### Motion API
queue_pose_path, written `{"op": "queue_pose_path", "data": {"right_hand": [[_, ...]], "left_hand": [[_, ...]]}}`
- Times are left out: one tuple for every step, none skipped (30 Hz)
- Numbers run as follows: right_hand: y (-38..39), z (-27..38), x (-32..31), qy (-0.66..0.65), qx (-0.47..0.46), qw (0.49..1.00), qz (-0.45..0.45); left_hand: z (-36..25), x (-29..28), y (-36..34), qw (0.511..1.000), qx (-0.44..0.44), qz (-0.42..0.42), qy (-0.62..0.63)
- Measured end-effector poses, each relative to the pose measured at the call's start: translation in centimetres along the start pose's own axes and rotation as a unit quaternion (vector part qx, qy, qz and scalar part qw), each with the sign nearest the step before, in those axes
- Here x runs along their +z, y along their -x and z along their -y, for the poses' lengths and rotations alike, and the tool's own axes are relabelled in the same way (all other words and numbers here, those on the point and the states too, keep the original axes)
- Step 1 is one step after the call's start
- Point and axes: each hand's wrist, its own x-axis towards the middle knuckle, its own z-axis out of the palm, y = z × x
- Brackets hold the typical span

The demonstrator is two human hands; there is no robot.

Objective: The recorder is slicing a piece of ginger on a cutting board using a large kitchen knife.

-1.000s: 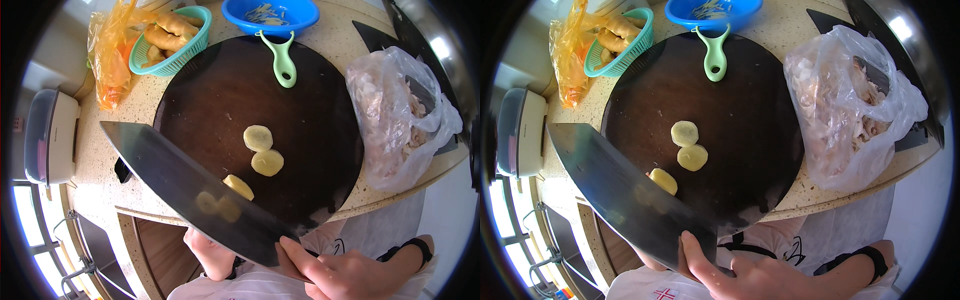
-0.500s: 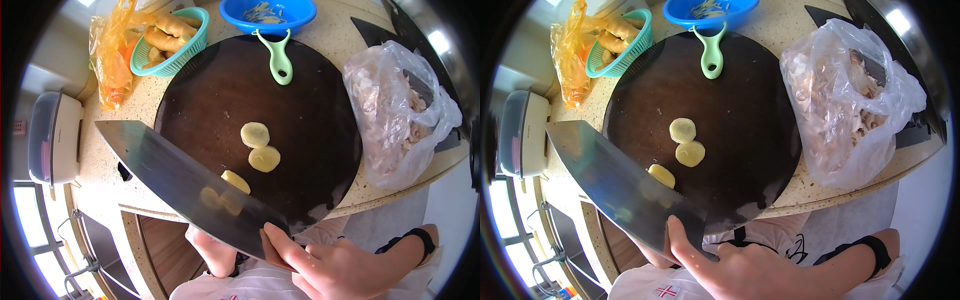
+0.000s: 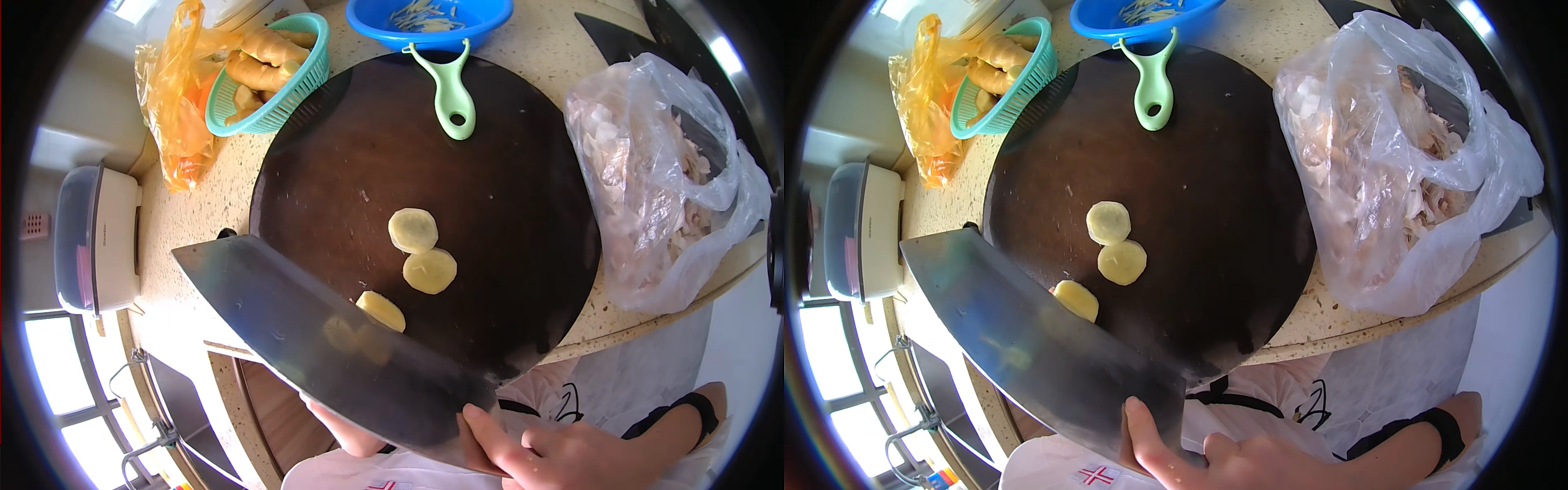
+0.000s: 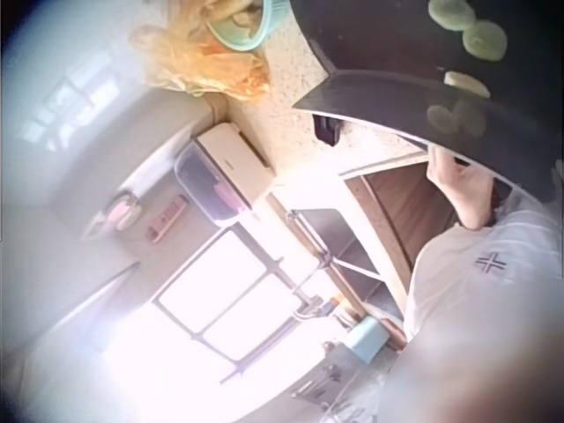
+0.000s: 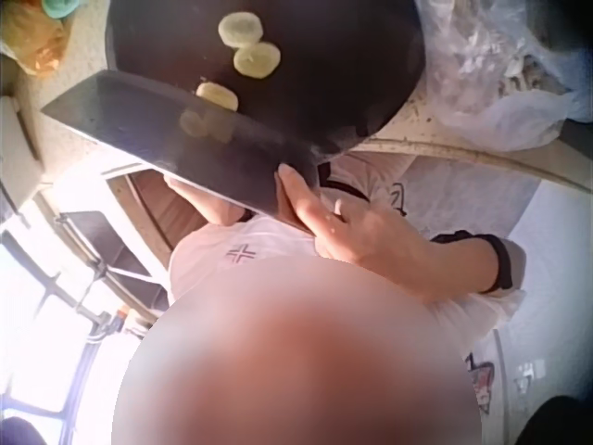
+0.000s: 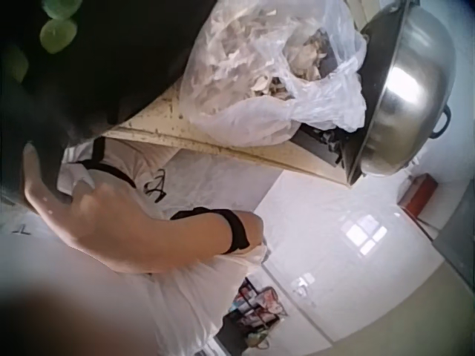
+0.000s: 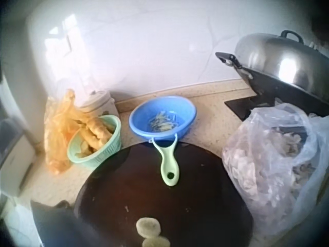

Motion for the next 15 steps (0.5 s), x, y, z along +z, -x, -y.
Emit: {"op": "queue_pose_path", "data": {"right_hand": [[-0.2,0.0,-0.1,0.004,-0.002,1.0,-0.004],[-0.4,0.1,-0.2,0.005,-0.006,1.0,0.003],[-0.7,-0.1,-0.4,0.009,-0.011,1.0,0.01],[-0.9,-0.2,-0.5,0.014,-0.016,1.0,0.018],[-1.1,-0.3,-0.5,0.007,-0.018,1.0,0.008],[-1.3,-0.4,-0.5,0.002,-0.022,1.0,-0.002],[-1.5,-0.5,-0.5,-0.005,-0.025,1.0,-0.013],[-1.7,-0.6,-0.5,-0.01,-0.031,0.999,-0.015],[-1.9,-0.6,-0.5,-0.015,-0.034,0.999,-0.018],[-2.0,-0.7,-0.5,-0.019,-0.039,0.999,-0.022],[-2.1,-0.7,-0.5,-0.016,-0.027,0.999,-0.011],[-2.2,-0.7,-0.4,-0.013,-0.016,1.0,0.002],[-2.2,-0.7,-0.4,-0.008,-0.006,1.0,0.014],[-2.3,-0.8,-0.3,-0.022,0.0,1.0,0.014],[-2.3,-0.9,-0.2,-0.035,0.005,0.999,0.013]], "left_hand": [[0.0,-0.1,0.1,1.0,-0.001,-0.001,-0.001],[0.0,-0.1,0.1,1.0,-0.002,0.001,-0.003],[0.1,-0.1,0.0,1.0,0.0,0.001,-0.004],[0.1,-0.1,0.0,1.0,-0.001,0.001,-0.004],[0.1,-0.1,0.1,1.0,-0.003,0.0,-0.005],[0.1,-0.1,0.1,1.0,-0.002,-0.001,-0.004],[0.1,0.0,0.0,1.0,-0.003,-0.001,-0.005],[0.0,0.0,0.1,1.0,-0.003,-0.002,-0.006],[0.1,0.0,-0.2,1.0,-0.002,-0.002,-0.006],[0.2,0.1,-0.4,1.0,-0.003,-0.002,-0.006],[0.1,0.1,-0.3,1.0,-0.003,-0.003,-0.005],[0.1,0.1,-0.3,1.0,-0.003,-0.002,-0.007],[0.1,0.1,-0.3,1.0,-0.003,-0.003,-0.008],[0.1,0.1,-0.3,1.0,-0.002,-0.002,-0.007],[0.1,0.1,-0.4,1.0,-0.002,-0.001,-0.006]]}}
